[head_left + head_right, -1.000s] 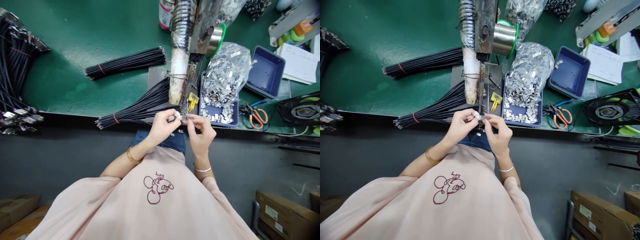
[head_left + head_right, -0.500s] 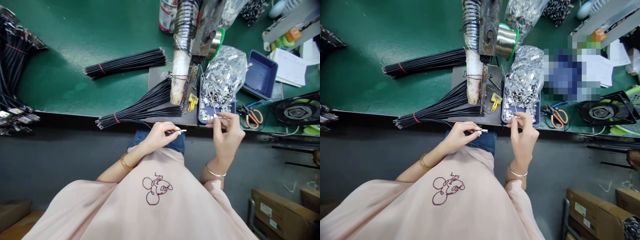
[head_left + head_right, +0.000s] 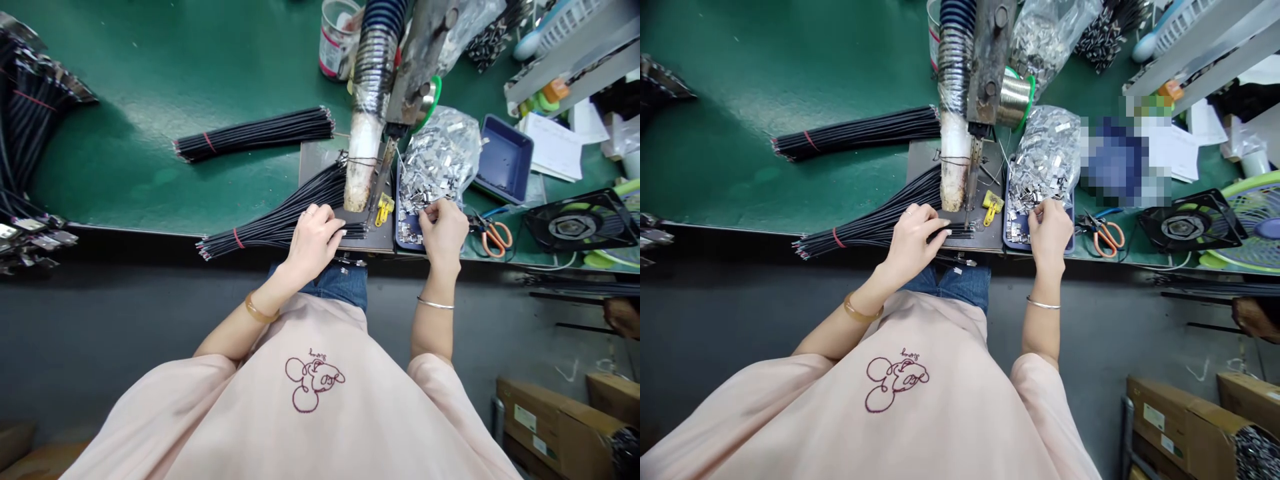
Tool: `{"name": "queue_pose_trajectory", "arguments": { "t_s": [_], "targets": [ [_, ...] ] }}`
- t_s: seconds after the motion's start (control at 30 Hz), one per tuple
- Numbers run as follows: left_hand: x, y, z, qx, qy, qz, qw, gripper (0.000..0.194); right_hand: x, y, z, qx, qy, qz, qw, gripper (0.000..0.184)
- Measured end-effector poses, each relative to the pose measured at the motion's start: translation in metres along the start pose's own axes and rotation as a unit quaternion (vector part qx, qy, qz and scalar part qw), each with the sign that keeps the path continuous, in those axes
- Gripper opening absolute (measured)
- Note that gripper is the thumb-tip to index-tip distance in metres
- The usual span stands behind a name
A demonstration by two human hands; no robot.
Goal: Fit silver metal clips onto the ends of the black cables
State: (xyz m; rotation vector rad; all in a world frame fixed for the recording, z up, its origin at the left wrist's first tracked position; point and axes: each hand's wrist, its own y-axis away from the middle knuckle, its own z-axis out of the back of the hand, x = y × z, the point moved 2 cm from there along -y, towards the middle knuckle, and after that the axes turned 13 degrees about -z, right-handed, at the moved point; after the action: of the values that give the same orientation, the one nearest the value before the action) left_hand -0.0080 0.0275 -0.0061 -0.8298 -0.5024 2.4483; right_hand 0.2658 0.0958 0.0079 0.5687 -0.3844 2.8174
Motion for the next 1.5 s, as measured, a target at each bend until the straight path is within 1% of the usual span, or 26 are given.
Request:
{"name": "queue_pose_trajectory", "arguments": {
  "t_s": [0.1, 0.2, 0.27, 0.37, 0.43, 0.53, 0.63, 0.77, 0.83, 0.9, 0.97, 1.1, 1.2, 1.27, 1.3, 1.37, 1.4, 1.47, 1.5],
  "targets": [
    [-0.001, 0.004, 0.001, -0.029, 0.054, -0.013, 0.998, 0.013, -0.002, 0.004, 0.002, 0.036, -0.028, -0.004, 0.999, 0.015],
    [-0.004, 0.009, 0.005, -0.054, 0.088, -0.030, 0.994, 0.012, -0.004, 0.013, 0.006, 0.041, -0.029, 0.008, 0.999, 0.013],
    [-0.008, 0.011, 0.008, -0.077, 0.100, -0.043, 0.991, 0.012, -0.004, 0.020, 0.009, 0.027, -0.029, 0.018, 0.999, 0.012],
    [-0.013, 0.010, 0.012, -0.109, 0.114, -0.060, 0.986, 0.014, 0.003, 0.033, 0.018, -0.033, -0.086, 0.026, 0.995, 0.013],
    [-0.016, 0.008, 0.012, -0.113, 0.121, -0.082, 0.983, 0.015, 0.011, 0.044, 0.026, -0.064, -0.145, 0.026, 0.987, 0.014],
    [-0.022, 0.004, 0.006, -0.109, 0.121, -0.128, 0.978, 0.016, 0.025, 0.060, 0.032, -0.070, -0.201, 0.024, 0.977, 0.013],
    [-0.025, 0.003, -0.002, -0.104, 0.109, -0.147, 0.978, 0.018, 0.029, 0.068, 0.029, -0.083, -0.212, 0.025, 0.973, 0.013],
    [-0.026, 0.005, -0.008, -0.114, 0.127, -0.125, 0.977, 0.017, 0.018, 0.060, 0.017, -0.096, -0.163, 0.030, 0.981, 0.012],
    [-0.026, 0.006, -0.008, -0.103, 0.155, -0.093, 0.978, 0.016, 0.011, 0.055, 0.014, -0.087, -0.117, 0.032, 0.989, 0.013],
    [-0.027, 0.006, -0.008, -0.079, 0.180, -0.059, 0.979, 0.015, 0.006, 0.052, 0.016, -0.087, -0.084, 0.033, 0.992, 0.012],
    [-0.028, 0.006, -0.006, -0.063, 0.197, -0.050, 0.977, 0.015, 0.004, 0.052, 0.021, -0.089, -0.060, 0.039, 0.993, 0.009],
    [-0.031, 0.002, 0.003, -0.024, 0.190, -0.095, 0.977, 0.013, 0.000, 0.048, 0.028, -0.054, -0.007, 0.055, 0.997, 0.008],
    [-0.032, -0.001, 0.014, 0.024, 0.170, -0.146, 0.974, 0.014, -0.002, 0.045, 0.033, -0.096, -0.027, 0.044, 0.994, 0.008],
    [-0.032, -0.002, 0.020, 0.053, 0.161, -0.174, 0.970, 0.019, 0.002, 0.048, 0.035, -0.116, -0.071, 0.053, 0.989, 0.009],
    [-0.033, -0.003, 0.022, 0.059, 0.163, -0.181, 0.968, 0.021, 0.006, 0.052, 0.035, -0.120, -0.102, 0.061, 0.986, 0.010],
    [-0.033, -0.003, 0.022, 0.045, 0.189, -0.166, 0.967, 0.020, 0.018, 0.063, 0.033, -0.115, -0.185, 0.062, 0.974, 0.011],
    [-0.032, -0.003, 0.019, 0.034, 0.213, -0.138, 0.967, 0.019, 0.025, 0.071, 0.030, -0.101, -0.233, 0.051, 0.966, 0.011],
    [-0.029, -0.002, 0.010, 0.014, 0.271, -0.046, 0.961, 0.015, 0.039, 0.087, 0.020, -0.027, -0.326, 0.012, 0.945, 0.012],
    [-0.027, -0.001, 0.005, 0.009, 0.302, 0.008, 0.953, 0.015, 0.045, 0.094, 0.014, 0.017, -0.368, -0.003, 0.930, 0.012]
  ]
}}
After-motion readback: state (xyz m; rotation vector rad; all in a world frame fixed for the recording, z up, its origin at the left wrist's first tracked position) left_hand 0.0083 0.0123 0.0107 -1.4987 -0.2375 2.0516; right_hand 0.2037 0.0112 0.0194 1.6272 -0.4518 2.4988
